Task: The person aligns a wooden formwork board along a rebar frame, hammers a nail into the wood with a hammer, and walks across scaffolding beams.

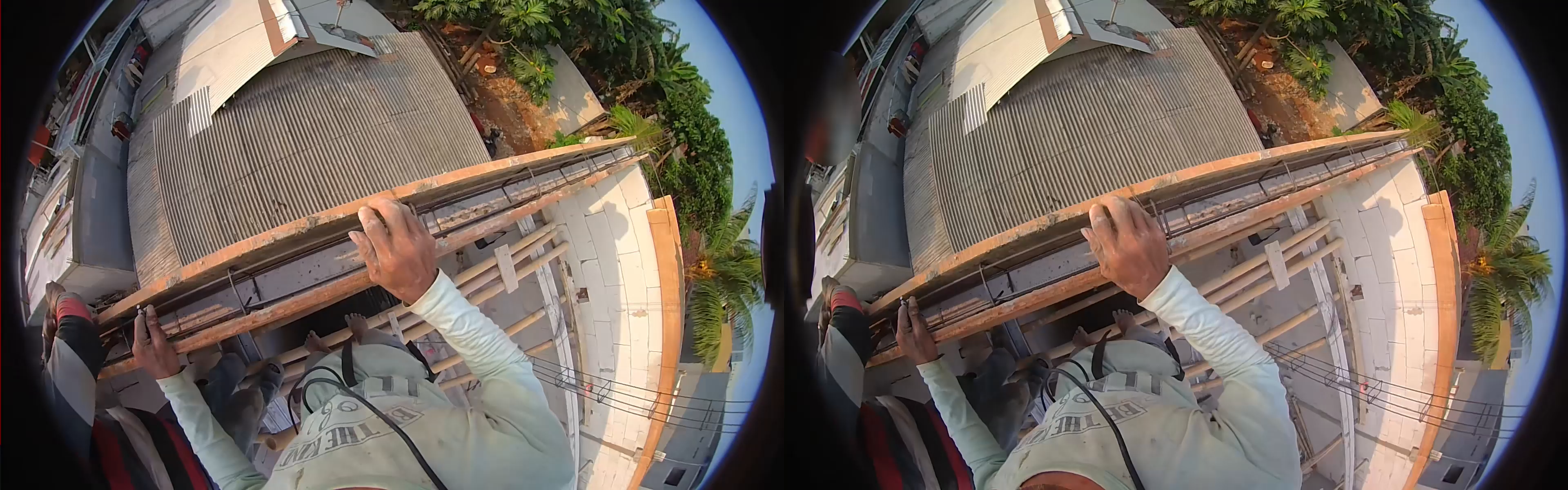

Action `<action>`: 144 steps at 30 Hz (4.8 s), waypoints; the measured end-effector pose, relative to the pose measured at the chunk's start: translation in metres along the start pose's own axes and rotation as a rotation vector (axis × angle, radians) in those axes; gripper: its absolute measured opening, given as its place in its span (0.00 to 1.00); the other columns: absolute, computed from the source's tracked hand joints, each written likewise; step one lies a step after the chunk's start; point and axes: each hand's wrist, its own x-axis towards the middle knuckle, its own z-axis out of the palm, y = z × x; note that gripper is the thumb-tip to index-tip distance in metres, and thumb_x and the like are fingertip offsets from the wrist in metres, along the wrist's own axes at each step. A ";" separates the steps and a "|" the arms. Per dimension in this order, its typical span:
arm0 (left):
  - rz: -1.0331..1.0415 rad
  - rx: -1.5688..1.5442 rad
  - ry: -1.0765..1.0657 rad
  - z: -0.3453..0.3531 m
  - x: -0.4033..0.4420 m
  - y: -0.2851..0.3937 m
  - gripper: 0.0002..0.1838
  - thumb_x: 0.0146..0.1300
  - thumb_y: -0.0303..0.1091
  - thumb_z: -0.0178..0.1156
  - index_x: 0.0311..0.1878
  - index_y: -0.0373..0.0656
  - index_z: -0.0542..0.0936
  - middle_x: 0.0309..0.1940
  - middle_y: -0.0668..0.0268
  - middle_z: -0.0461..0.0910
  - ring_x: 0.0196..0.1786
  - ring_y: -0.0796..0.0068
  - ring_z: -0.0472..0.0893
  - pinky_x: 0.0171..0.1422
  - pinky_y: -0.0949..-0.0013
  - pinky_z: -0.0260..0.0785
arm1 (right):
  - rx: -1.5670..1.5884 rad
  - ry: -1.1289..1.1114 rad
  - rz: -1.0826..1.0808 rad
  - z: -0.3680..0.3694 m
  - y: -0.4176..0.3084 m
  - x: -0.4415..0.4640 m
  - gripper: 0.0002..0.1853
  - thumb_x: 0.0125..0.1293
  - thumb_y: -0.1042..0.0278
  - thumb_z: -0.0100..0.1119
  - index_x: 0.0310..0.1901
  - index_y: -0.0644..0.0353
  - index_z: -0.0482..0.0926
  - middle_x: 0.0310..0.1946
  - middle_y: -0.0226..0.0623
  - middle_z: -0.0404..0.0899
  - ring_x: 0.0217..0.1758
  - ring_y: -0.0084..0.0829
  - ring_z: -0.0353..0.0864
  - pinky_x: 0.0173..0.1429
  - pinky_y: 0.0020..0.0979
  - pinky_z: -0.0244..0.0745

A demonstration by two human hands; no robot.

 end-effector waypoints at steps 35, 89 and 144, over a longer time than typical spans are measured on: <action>-0.053 0.041 -0.068 -0.010 0.013 -0.042 0.24 0.74 0.45 0.51 0.59 0.33 0.78 0.52 0.56 0.82 0.53 0.68 0.79 0.61 0.68 0.66 | -0.027 -0.213 0.064 0.021 -0.001 0.004 0.33 0.72 0.43 0.46 0.58 0.72 0.70 0.55 0.55 0.69 0.65 0.54 0.64 0.72 0.58 0.57; 0.004 0.281 0.087 -0.007 -0.007 0.043 0.16 0.66 0.47 0.60 0.40 0.42 0.84 0.26 0.52 0.82 0.31 0.52 0.83 0.34 0.58 0.72 | -0.184 -0.358 -0.027 0.019 -0.007 0.008 0.24 0.74 0.58 0.50 0.63 0.68 0.70 0.62 0.51 0.69 0.70 0.50 0.64 0.76 0.53 0.59; 0.088 0.243 0.110 -0.007 -0.009 0.042 0.16 0.67 0.44 0.61 0.38 0.38 0.83 0.24 0.55 0.80 0.27 0.57 0.82 0.34 0.62 0.72 | -0.140 -0.332 -0.016 0.019 -0.008 0.008 0.24 0.70 0.59 0.55 0.61 0.69 0.71 0.59 0.50 0.70 0.68 0.49 0.66 0.75 0.54 0.58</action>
